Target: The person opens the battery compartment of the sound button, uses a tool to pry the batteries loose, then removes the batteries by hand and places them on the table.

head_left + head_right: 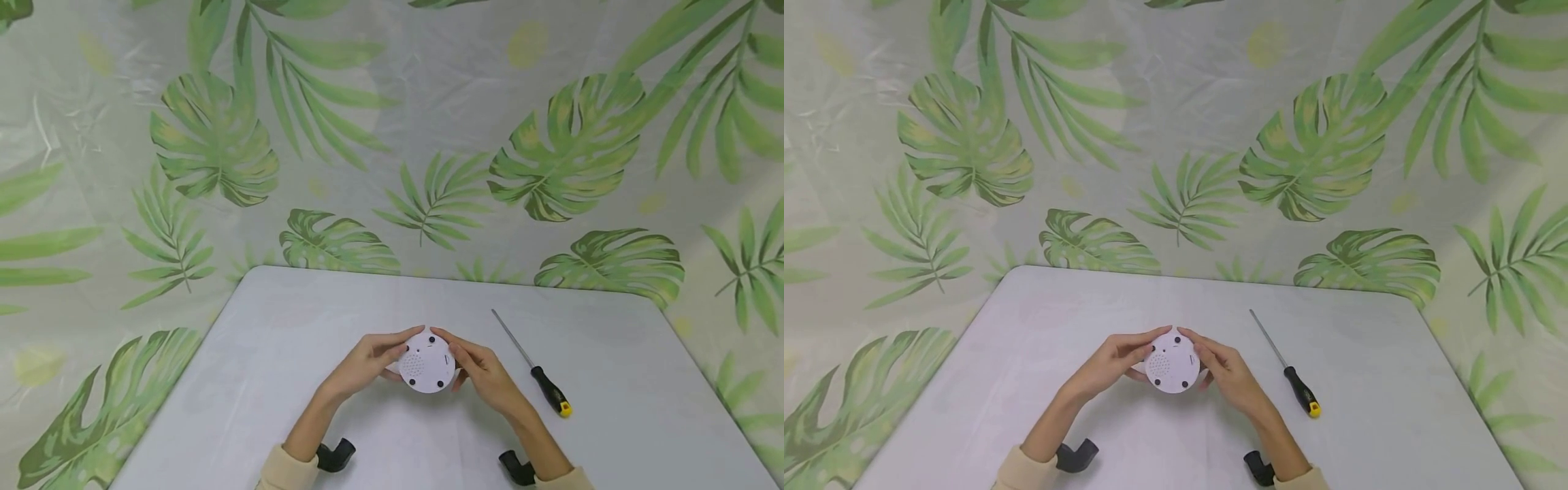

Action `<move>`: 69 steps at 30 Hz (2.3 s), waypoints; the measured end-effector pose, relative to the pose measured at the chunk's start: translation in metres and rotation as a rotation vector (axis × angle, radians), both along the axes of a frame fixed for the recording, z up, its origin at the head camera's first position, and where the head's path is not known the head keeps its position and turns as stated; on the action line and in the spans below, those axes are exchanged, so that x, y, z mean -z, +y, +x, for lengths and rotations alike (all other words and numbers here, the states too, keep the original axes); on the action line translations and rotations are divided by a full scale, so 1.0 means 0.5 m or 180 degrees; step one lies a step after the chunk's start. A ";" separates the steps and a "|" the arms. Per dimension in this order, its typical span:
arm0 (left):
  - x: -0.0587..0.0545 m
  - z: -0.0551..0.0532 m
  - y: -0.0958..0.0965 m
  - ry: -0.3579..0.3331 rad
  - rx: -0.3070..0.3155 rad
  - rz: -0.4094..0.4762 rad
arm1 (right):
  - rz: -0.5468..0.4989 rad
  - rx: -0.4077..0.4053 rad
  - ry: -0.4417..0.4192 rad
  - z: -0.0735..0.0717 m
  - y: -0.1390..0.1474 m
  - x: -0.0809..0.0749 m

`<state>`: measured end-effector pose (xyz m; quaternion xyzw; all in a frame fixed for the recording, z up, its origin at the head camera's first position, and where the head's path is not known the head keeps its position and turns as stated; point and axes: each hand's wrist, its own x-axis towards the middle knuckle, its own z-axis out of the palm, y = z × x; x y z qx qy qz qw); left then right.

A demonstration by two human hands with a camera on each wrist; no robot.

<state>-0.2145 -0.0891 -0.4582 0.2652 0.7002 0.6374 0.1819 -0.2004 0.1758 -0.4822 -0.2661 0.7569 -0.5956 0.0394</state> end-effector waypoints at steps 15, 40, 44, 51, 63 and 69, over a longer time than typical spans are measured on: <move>0.007 0.001 0.013 -0.0344 -0.0087 0.0229 | -0.0298 0.0196 -0.0529 0.003 0.000 -0.005; 0.006 -0.001 0.005 -0.0150 0.0489 0.0494 | -0.0397 -0.0210 -0.0631 0.015 0.006 -0.024; 0.008 0.006 0.016 -0.0122 0.0093 0.0425 | -0.0466 0.0232 -0.0627 0.023 -0.017 -0.022; 0.012 0.004 0.013 -0.0135 0.0062 0.0377 | -0.0102 0.0074 -0.0505 0.023 -0.012 -0.033; 0.026 0.011 0.025 -0.0089 -0.0066 0.0472 | 0.0067 0.0607 -0.0098 0.033 -0.030 -0.029; 0.027 0.013 0.025 -0.0071 -0.0096 0.0561 | 0.0241 0.0814 0.0046 0.041 -0.039 -0.033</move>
